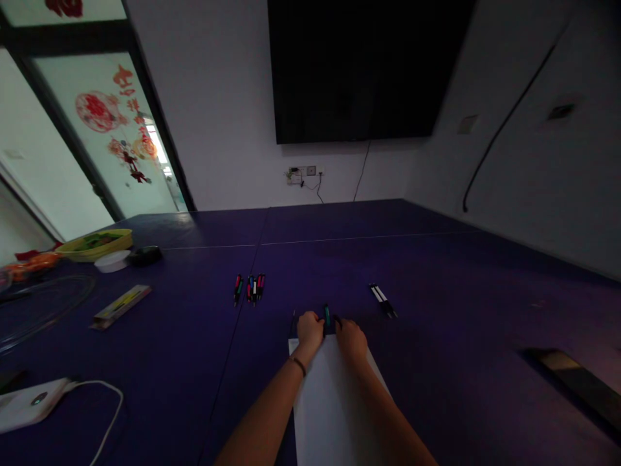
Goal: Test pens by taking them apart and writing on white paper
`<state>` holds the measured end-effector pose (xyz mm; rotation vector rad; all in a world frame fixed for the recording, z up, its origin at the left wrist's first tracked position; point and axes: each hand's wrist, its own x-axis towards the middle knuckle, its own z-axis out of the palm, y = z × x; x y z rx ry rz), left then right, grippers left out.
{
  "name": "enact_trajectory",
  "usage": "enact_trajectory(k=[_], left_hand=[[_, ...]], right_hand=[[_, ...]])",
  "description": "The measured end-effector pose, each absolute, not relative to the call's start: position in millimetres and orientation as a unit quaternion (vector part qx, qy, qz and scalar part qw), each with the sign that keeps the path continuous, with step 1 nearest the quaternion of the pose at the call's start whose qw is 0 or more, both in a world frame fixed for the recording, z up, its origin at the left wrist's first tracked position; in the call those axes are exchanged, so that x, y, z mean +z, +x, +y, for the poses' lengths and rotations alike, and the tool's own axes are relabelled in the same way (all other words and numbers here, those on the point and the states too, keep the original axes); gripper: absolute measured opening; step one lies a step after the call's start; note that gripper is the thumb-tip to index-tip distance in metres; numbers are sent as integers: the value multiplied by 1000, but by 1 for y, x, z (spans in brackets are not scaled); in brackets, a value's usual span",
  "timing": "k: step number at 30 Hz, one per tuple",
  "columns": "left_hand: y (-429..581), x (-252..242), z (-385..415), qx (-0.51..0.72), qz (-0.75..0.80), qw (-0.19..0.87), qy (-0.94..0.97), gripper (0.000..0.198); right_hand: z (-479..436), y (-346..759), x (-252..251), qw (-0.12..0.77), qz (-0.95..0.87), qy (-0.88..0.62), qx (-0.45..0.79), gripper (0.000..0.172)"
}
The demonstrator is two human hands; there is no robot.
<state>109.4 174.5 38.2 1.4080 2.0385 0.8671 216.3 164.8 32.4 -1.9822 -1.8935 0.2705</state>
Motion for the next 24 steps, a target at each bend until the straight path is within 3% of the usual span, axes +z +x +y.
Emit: enact_trajectory(k=[6, 13, 17, 20, 24], left_hand=[[109, 32, 177, 247, 747, 230, 573, 15], [108, 44, 182, 201, 755, 190, 595, 21], [115, 58, 196, 169, 769, 171, 592, 36], [121, 62, 204, 136, 770, 186, 596, 35], [123, 62, 212, 111, 763, 220, 598, 27]], right_hand=[[166, 218, 27, 211, -673, -704, 82, 22], [157, 228, 17, 253, -683, -682, 67, 38], [158, 229, 9, 284, -680, -673, 66, 24], [163, 232, 5, 293, -682, -664, 86, 8], [167, 237, 4, 299, -693, -649, 97, 9]])
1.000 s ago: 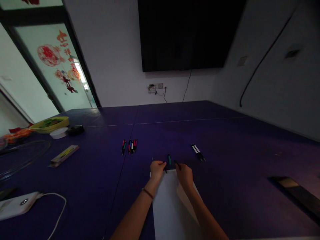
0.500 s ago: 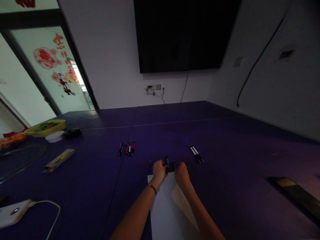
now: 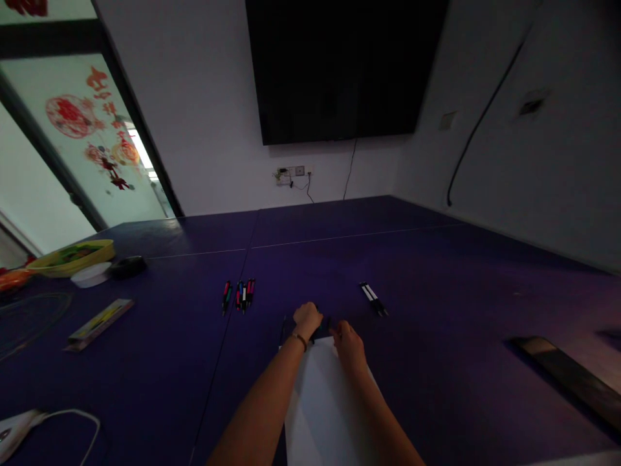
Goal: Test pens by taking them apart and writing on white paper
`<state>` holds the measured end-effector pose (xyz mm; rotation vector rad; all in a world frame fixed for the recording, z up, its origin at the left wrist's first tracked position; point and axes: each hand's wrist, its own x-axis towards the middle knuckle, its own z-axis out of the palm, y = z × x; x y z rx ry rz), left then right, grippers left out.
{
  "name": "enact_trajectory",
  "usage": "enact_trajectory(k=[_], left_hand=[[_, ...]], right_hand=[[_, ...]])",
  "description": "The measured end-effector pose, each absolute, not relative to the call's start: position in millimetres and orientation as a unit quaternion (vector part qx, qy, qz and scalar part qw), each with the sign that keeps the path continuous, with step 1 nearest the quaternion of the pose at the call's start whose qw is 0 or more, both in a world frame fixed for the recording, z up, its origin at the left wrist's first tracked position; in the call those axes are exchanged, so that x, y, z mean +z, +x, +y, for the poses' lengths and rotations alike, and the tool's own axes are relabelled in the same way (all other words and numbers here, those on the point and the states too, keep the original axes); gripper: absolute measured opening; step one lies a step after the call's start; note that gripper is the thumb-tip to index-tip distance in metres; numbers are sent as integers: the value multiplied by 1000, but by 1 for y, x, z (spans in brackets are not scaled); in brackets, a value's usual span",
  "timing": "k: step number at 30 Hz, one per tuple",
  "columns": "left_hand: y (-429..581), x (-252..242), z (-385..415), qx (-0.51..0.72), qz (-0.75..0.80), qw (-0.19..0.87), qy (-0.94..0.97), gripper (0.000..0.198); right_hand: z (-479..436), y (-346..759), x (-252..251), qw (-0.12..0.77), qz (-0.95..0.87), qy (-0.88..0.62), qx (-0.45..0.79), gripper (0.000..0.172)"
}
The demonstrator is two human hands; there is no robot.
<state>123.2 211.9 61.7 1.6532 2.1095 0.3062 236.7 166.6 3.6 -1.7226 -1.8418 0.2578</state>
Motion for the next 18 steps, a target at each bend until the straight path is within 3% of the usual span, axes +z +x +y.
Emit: enact_trajectory(k=[6, 13, 18], left_hand=[[110, 64, 227, 124, 747, 294, 583, 26], [98, 70, 228, 183, 724, 395, 535, 29], [96, 76, 224, 216, 716, 432, 504, 30]], right_hand=[[162, 233, 9, 260, -722, -630, 121, 15], [154, 228, 17, 273, -720, -624, 135, 31], [153, 229, 24, 210, -733, -631, 145, 21]])
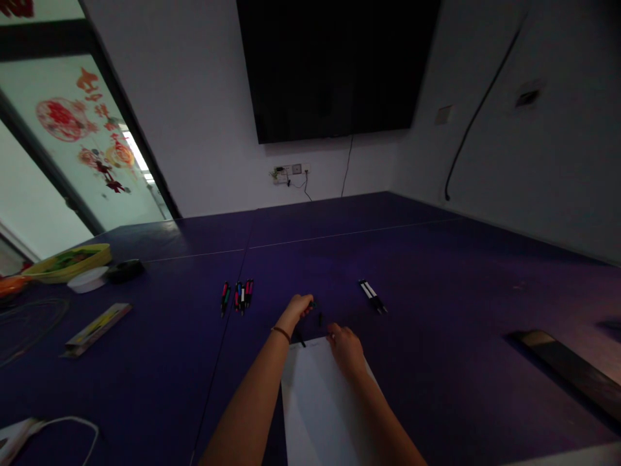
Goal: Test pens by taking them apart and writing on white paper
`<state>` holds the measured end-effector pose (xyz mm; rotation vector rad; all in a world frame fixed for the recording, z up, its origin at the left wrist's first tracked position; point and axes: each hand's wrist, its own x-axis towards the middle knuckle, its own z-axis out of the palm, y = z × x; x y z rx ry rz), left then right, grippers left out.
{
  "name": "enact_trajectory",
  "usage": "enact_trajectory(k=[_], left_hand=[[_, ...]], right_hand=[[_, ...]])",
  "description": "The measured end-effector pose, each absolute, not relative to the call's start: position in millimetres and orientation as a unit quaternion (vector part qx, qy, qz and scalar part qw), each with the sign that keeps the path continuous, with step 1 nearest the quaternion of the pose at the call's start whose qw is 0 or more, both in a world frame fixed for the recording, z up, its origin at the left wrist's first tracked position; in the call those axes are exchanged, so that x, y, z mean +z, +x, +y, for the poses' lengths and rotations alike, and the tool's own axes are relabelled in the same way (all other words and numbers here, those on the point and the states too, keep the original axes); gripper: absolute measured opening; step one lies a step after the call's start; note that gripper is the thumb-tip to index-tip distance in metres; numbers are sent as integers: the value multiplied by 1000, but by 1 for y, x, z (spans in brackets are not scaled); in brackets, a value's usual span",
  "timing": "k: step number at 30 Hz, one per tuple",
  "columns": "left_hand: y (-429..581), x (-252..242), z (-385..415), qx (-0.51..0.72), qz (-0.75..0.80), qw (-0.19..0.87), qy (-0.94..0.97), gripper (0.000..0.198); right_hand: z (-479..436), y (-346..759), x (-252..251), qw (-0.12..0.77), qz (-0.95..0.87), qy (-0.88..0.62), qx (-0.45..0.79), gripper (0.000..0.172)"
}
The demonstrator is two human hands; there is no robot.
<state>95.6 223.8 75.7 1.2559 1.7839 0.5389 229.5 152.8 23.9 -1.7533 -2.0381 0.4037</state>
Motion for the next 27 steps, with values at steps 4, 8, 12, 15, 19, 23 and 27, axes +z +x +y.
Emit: enact_trajectory(k=[4, 8, 12, 15, 19, 23, 27], left_hand=[[94, 78, 221, 223, 709, 455, 491, 32], [94, 77, 219, 235, 703, 460, 489, 32], [101, 71, 216, 267, 689, 440, 511, 31], [109, 63, 211, 302, 669, 408, 542, 32], [118, 54, 205, 329, 640, 372, 586, 25], [119, 52, 201, 335, 626, 348, 613, 23], [117, 54, 202, 323, 636, 324, 621, 27]], right_hand=[[153, 231, 22, 234, -753, -595, 159, 23], [154, 231, 18, 347, -719, -565, 207, 21], [155, 227, 14, 532, -551, -515, 384, 26], [157, 224, 11, 608, -400, -396, 560, 34], [161, 223, 9, 621, -360, -334, 611, 27], [162, 225, 8, 619, -356, -328, 618, 24], [161, 224, 6, 611, -335, -327, 639, 24]])
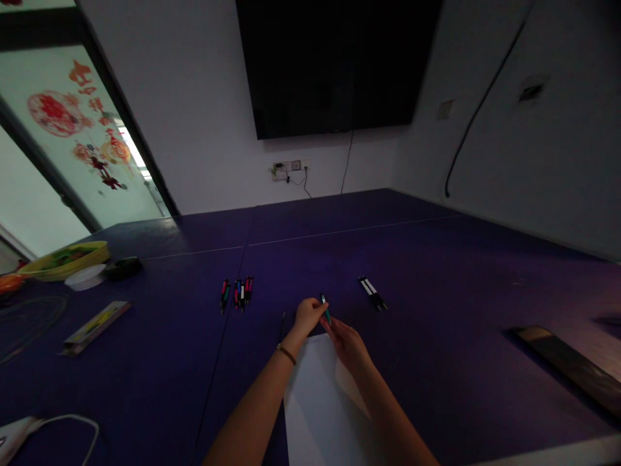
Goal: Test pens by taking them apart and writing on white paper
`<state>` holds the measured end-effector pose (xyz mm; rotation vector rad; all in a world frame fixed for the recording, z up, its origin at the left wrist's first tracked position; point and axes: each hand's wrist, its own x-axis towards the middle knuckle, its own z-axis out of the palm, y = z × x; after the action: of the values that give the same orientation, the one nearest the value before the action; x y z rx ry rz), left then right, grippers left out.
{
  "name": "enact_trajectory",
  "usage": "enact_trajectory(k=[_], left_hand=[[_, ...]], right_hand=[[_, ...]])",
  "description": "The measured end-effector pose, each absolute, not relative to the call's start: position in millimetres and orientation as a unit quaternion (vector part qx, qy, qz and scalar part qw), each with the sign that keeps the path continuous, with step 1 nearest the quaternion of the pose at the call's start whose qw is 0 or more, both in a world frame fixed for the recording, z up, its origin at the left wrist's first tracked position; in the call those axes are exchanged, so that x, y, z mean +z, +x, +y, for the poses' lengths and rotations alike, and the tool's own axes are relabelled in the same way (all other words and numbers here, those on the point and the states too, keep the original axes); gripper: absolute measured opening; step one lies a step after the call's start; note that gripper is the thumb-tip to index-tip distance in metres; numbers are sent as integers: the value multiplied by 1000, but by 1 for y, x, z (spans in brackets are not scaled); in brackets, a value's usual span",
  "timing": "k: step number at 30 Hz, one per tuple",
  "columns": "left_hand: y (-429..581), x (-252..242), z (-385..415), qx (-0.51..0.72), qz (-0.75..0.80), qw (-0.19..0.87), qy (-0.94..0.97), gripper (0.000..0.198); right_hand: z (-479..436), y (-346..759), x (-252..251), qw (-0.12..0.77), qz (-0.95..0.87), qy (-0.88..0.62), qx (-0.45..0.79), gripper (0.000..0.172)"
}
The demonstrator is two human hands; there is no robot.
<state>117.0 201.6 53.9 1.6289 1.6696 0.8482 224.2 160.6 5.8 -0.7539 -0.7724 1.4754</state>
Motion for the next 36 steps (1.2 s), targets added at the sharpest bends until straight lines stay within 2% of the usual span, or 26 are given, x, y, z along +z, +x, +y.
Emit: enact_trajectory(k=[5, 9, 14, 20, 24, 28, 33, 36], left_hand=[[113, 54, 206, 278, 680, 283, 617, 35], [108, 55, 214, 223, 718, 250, 610, 38], [111, 58, 222, 149, 747, 206, 615, 29], [121, 55, 220, 101, 732, 176, 651, 29], [120, 58, 216, 114, 721, 166, 663, 32], [92, 71, 206, 170, 715, 156, 660, 36], [26, 69, 165, 224, 751, 153, 602, 19], [6, 56, 142, 220, 766, 173, 578, 16]], right_hand=[[158, 221, 3, 617, -311, -341, 637, 23], [158, 221, 4, 622, -312, -394, 600, 32], [160, 228, 5, 589, -408, -538, 444, 39], [160, 236, 8, 529, -485, -615, 327, 29], [159, 236, 9, 475, -563, -634, 236, 32], [155, 238, 14, 476, -582, -624, 214, 35], [147, 245, 41, 486, -578, -628, 188, 34], [147, 233, 61, 444, -613, -626, 185, 30]])
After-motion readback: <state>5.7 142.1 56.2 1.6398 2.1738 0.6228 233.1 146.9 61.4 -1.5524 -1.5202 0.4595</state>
